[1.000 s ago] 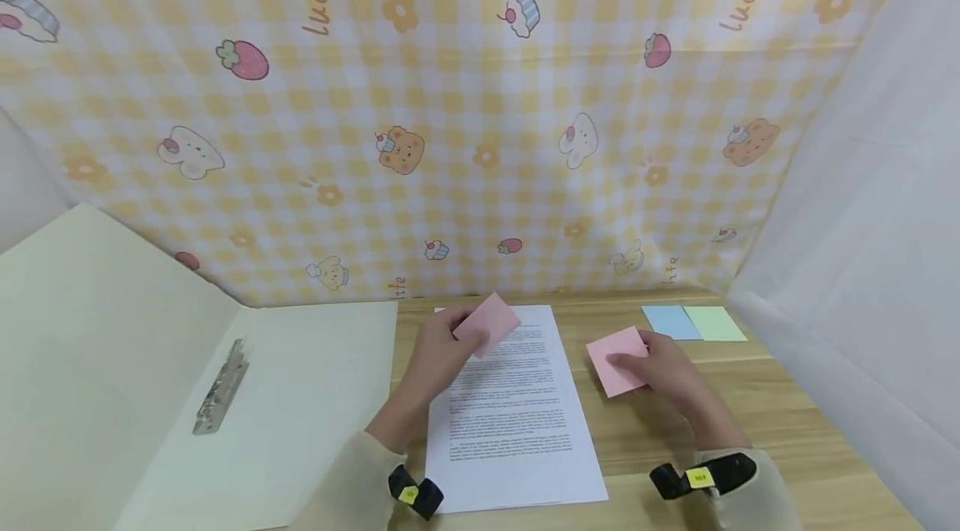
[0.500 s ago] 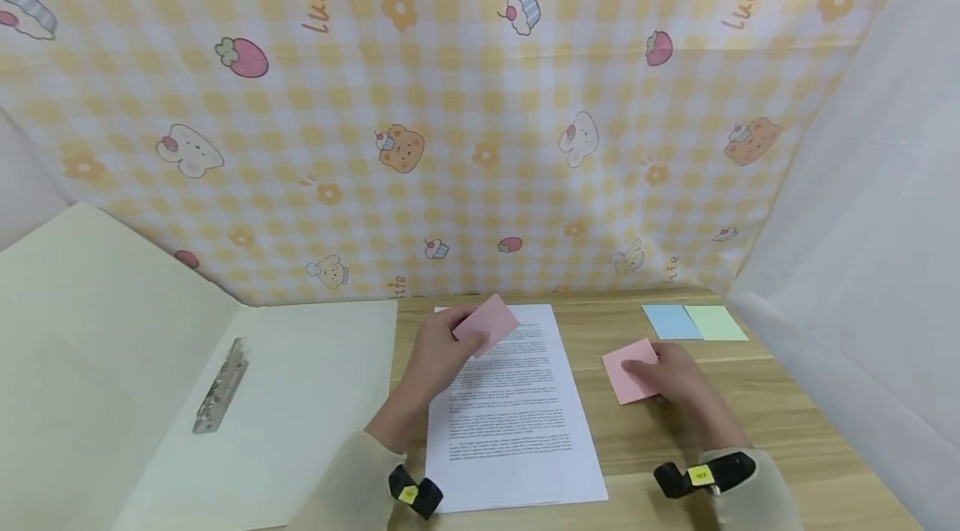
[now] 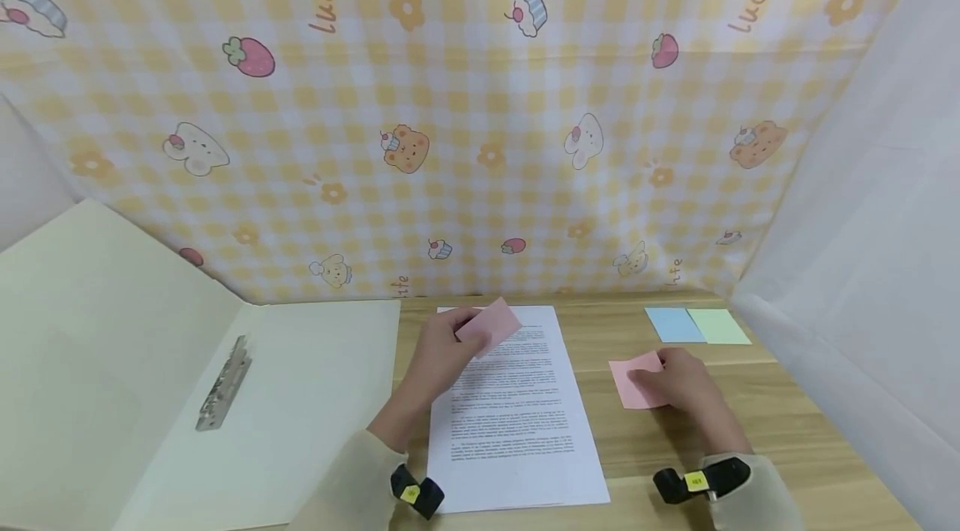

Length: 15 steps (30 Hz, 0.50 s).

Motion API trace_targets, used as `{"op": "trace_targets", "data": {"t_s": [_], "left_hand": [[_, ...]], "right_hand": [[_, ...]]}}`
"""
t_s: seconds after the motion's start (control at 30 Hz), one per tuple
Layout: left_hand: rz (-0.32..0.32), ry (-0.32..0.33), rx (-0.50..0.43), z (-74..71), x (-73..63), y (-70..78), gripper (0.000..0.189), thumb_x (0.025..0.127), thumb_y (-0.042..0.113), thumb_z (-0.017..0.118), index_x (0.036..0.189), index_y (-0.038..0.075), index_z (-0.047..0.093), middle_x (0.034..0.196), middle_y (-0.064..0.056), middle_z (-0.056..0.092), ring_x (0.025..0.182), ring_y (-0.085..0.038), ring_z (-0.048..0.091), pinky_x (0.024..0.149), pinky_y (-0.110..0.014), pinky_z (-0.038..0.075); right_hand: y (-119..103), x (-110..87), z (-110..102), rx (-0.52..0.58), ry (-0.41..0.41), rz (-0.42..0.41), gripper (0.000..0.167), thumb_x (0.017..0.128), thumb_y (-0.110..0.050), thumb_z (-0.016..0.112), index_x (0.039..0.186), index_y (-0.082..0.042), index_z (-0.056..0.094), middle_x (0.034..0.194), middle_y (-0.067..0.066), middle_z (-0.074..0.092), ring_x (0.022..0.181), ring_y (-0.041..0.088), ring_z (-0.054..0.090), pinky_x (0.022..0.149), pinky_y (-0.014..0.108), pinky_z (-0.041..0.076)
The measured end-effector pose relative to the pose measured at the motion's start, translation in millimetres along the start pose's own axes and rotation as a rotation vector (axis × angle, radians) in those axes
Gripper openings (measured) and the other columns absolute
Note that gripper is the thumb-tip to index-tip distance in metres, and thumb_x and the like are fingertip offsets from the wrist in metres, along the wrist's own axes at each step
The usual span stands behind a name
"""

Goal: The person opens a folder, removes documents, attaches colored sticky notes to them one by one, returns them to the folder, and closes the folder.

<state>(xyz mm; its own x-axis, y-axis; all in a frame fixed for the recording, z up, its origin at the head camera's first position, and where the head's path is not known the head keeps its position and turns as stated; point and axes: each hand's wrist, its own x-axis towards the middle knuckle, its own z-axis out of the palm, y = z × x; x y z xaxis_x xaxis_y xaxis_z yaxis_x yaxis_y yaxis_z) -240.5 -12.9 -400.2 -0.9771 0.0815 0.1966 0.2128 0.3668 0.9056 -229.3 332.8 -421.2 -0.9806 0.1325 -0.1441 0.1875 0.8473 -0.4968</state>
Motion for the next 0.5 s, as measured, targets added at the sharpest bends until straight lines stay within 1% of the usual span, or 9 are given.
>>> {"op": "trace_targets", "data": {"t_s": [0.13,0.23,0.33,0.43,0.5], "left_hand": [[-0.004,-0.004,0.001,0.2,-0.8,-0.1,0.029,0.093,0.011,0.067,0.121,0.008,0.073,0.116,-0.011,0.075,0.093,-0.022,0.065,0.084,-0.037,0.061],[0.0,-0.006,0.0,0.2,-1.2,-0.2,0.028,0.093,0.011,0.067,0.12,0.008,0.073,0.116,-0.011,0.075,0.092,-0.022,0.065,0.083,-0.037,0.06],[0.001,-0.007,0.001,0.6,-1.4,-0.2,0.027,0.093,0.011,0.068,0.119,0.008,0.073,0.115,-0.011,0.075,0.092,-0.022,0.065,0.083,-0.037,0.06],[0.012,-0.009,0.008,1.0,-1.7,0.3,0.026,0.092,0.01,0.069,0.118,0.008,0.074,0.114,-0.011,0.075,0.091,-0.021,0.065,0.082,-0.036,0.06],[0.019,-0.013,0.011,0.8,-2.4,0.6,0.026,0.092,0.01,0.069,0.118,0.008,0.074,0.114,-0.011,0.075,0.091,-0.021,0.065,0.081,-0.035,0.059]], "right_hand": [[-2.5,-3.0,-3.2,-0.064,-0.002,0.031,0.054,0.09,-0.039,0.072,0.11,0.01,0.062,0.099,0.023,0.068,0.08,0.028,0.056,0.069,0.038,0.048],[-5.6,-5.9,-5.1,-0.099,0.008,0.065,0.051,0.088,-0.042,0.073,0.106,0.005,0.063,0.097,0.02,0.068,0.08,0.027,0.056,0.065,0.037,0.045],[-8.4,-7.7,-6.4,-0.129,0.024,0.1,0.053,0.087,-0.045,0.075,0.105,0.003,0.062,0.098,0.021,0.067,0.08,0.028,0.057,0.062,0.036,0.043],[-9.3,-7.3,-7.0,-0.164,0.037,0.122,0.061,0.085,-0.048,0.075,0.111,0.004,0.061,0.104,0.024,0.067,0.083,0.03,0.059,0.061,0.039,0.046],[-9.7,-5.7,-6.2,-0.182,0.049,0.111,0.068,0.084,-0.05,0.076,0.118,0.006,0.059,0.111,0.028,0.066,0.089,0.035,0.063,0.063,0.044,0.05]]}}
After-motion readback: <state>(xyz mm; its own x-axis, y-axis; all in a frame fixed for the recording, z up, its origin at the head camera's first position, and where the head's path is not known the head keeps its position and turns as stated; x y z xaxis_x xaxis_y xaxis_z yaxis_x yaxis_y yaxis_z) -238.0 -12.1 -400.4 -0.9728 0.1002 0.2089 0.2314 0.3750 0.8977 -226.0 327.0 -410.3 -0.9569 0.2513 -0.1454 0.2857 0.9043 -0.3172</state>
